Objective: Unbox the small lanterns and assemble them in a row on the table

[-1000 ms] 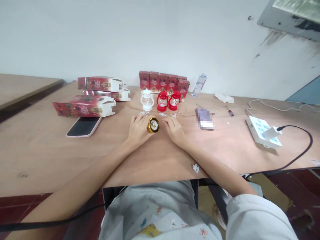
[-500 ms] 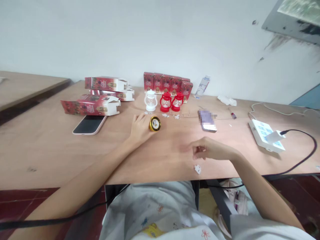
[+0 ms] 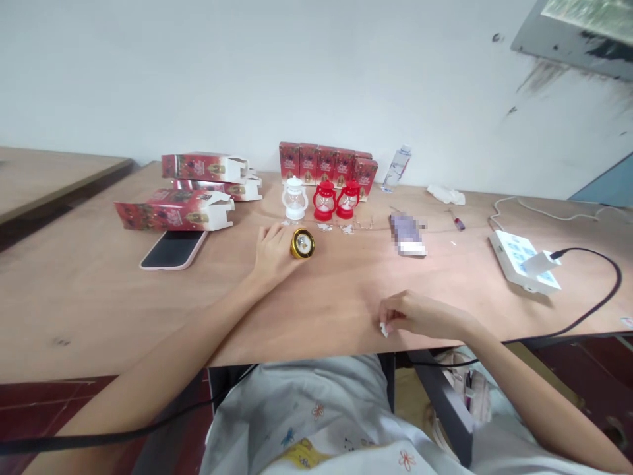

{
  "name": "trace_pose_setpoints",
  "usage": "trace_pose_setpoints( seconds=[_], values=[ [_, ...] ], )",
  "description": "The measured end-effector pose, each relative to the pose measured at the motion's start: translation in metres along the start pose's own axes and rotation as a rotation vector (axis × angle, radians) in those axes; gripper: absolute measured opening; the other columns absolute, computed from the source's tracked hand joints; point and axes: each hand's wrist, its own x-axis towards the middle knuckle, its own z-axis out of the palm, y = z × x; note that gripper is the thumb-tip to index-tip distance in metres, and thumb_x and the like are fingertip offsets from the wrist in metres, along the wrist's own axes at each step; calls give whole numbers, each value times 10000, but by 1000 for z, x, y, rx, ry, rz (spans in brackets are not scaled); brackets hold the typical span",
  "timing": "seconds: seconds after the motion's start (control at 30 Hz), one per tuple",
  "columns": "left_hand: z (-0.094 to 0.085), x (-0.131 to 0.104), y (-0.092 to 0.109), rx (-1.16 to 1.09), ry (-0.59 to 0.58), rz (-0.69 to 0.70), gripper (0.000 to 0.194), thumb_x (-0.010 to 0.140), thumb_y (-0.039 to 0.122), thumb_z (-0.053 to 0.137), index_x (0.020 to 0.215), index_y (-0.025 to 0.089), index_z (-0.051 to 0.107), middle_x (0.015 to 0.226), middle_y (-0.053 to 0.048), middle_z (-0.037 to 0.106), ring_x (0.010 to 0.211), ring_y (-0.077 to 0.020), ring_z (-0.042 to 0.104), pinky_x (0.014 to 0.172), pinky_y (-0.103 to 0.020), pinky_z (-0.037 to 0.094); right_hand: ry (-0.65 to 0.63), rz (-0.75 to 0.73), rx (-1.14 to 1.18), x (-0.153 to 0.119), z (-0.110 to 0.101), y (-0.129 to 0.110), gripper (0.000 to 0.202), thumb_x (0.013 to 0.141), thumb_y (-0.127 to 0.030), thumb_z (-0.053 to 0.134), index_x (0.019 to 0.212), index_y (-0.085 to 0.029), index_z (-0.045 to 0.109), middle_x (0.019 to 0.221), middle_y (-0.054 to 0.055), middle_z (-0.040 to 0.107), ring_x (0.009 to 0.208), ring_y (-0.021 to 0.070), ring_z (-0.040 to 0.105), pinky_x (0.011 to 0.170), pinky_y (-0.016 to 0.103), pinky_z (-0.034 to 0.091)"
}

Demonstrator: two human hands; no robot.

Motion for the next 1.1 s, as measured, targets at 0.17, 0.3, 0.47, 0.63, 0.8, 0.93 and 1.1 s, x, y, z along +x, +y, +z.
trace_pose_setpoints(
  seconds=[0.17,0.3,0.47,0.63,0.8,0.93,1.1],
  values=[
    [2,0,0,-6,-12,-1,299,791,361,601,1039,197,569,881,-72,705,832,-265,597,684,-361,339,360,21,-26,45,-47,28,68,773,-183,597,777,-160,660,714,33,703,611,124,613,543,210,434],
    [3,-1,-2,-19,-12,4,314,781,357,617,1041,187,571,914,-75,706,848,-261,598,699,-362,343,746,131,-57,109,-83,60,123,750,-243,637,771,-130,680,696,55,699,591,127,598,541,214,425],
    [1,-1,-2,-33,-45,-23,313,768,353,635,1024,181,585,887,-71,710,850,-255,604,709,-358,341,762,254,-108,161,-101,78,92,700,-195,680,670,-111,702,662,64,705,632,155,623,598,228,438],
    [-1,0,1,-92,-103,-18,320,772,356,620,1044,193,577,950,-69,713,890,-259,613,758,-371,349,824,278,-134,166,-102,71,143,739,-107,607,826,-92,719,795,102,723,777,199,652,727,272,465],
    [-1,2,3,-126,-111,28,294,794,326,590,1057,195,582,1006,-61,709,907,-234,622,829,-371,348,1036,-82,-54,147,-54,20,199,881,-284,533,935,-159,678,832,52,691,712,140,611,709,264,485],
    [-1,1,4,-119,-94,39,251,821,333,572,1032,199,585,976,-53,720,884,-224,627,829,-369,337,1068,-503,-133,133,0,-21,182,893,-309,546,846,-186,672,832,50,664,752,136,611,729,270,506],
    [-2,0,10,-100,-92,80,242,844,336,555,1041,199,576,971,-47,725,845,-213,623,791,-366,325,1135,-659,-313,135,23,-27,175,905,-189,506,937,-190,679,945,87,677,878,166,627,791,301,527]
  ],
)
